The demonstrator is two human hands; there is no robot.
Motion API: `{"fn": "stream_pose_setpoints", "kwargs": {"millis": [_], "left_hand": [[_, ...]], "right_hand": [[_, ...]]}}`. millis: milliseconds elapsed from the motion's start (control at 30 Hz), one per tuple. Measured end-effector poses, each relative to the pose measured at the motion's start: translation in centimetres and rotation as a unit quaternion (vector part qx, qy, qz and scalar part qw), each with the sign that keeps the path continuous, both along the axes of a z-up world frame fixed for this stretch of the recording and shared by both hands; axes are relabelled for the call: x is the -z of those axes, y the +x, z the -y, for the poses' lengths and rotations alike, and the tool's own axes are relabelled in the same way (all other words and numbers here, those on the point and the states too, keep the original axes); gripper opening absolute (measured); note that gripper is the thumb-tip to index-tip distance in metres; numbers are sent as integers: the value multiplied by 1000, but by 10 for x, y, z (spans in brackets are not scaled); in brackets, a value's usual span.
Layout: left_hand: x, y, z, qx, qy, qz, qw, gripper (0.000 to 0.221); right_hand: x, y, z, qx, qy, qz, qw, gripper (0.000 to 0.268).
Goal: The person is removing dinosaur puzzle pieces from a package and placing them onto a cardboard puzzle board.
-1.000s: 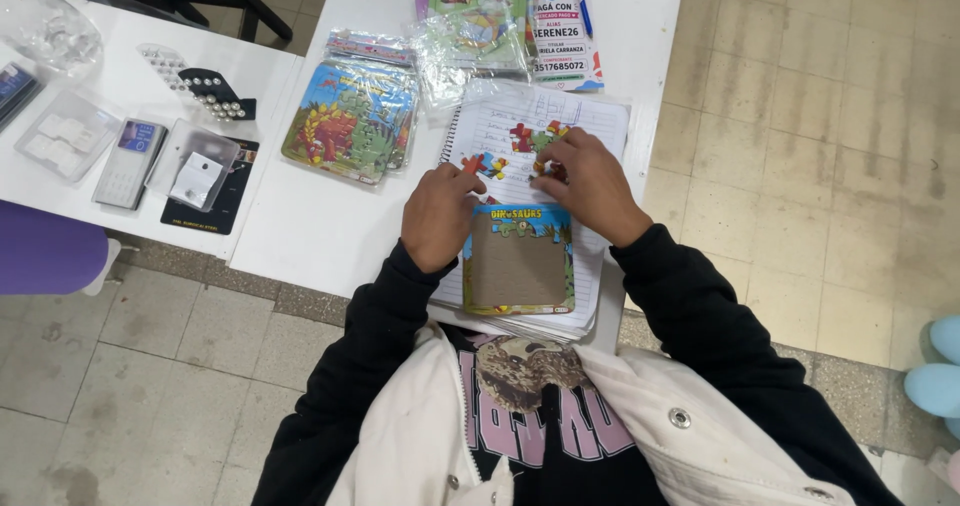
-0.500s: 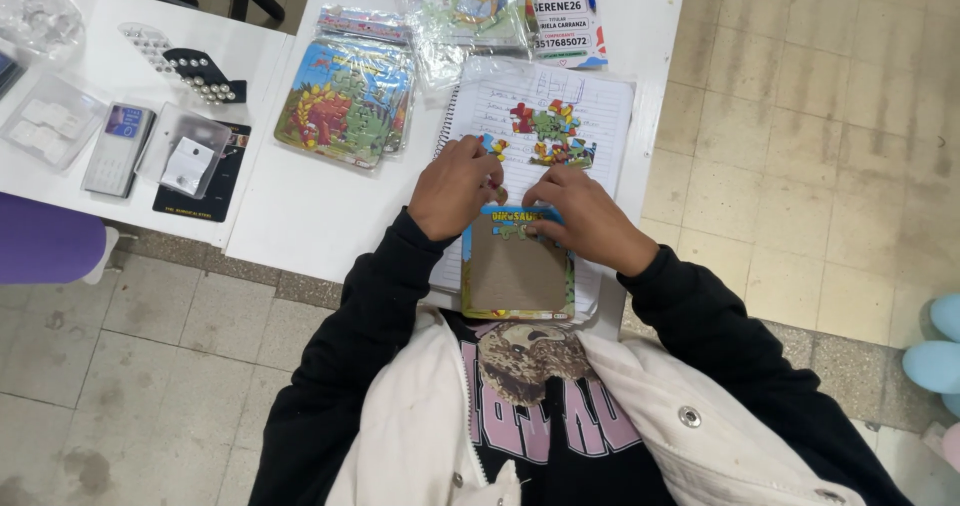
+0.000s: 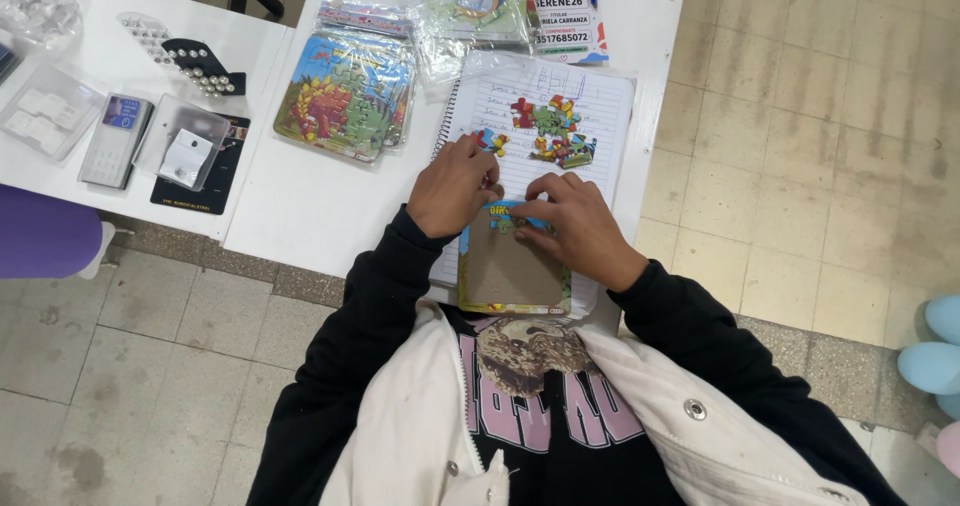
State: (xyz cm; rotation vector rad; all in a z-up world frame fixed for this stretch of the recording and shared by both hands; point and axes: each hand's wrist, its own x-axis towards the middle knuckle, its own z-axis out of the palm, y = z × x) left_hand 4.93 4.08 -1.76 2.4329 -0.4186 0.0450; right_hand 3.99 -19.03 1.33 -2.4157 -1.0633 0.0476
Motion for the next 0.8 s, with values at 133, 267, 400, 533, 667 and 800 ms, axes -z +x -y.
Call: {"fn": "stream_pose_setpoints", "kwargs": {"millis": [133, 267, 400, 533, 667, 800], "left_hand": [[12, 2, 2, -10, 7, -17, 1000, 25], [28, 1, 4, -35, -1, 6, 999, 20], [23, 1, 6, -43, 15, 22, 999, 20], [31, 4, 6, -36, 22, 55, 998, 17], [29, 9, 4, -28, -19, 48, 998, 16], [23, 16, -3, -34, -77, -7, 996, 10]], "right_hand": [[-3, -12, -9, -36, -3, 76, 996, 27], [6, -20, -8, -18, -31, 95, 995, 28], [9, -23, -9, -3, -33, 103, 994, 26], [11, -28, -6, 9, -39, 113, 993, 26], [9, -25, 1, 33, -56, 112, 992, 24], [6, -21, 5, 44, -56, 120, 990, 26]]}}
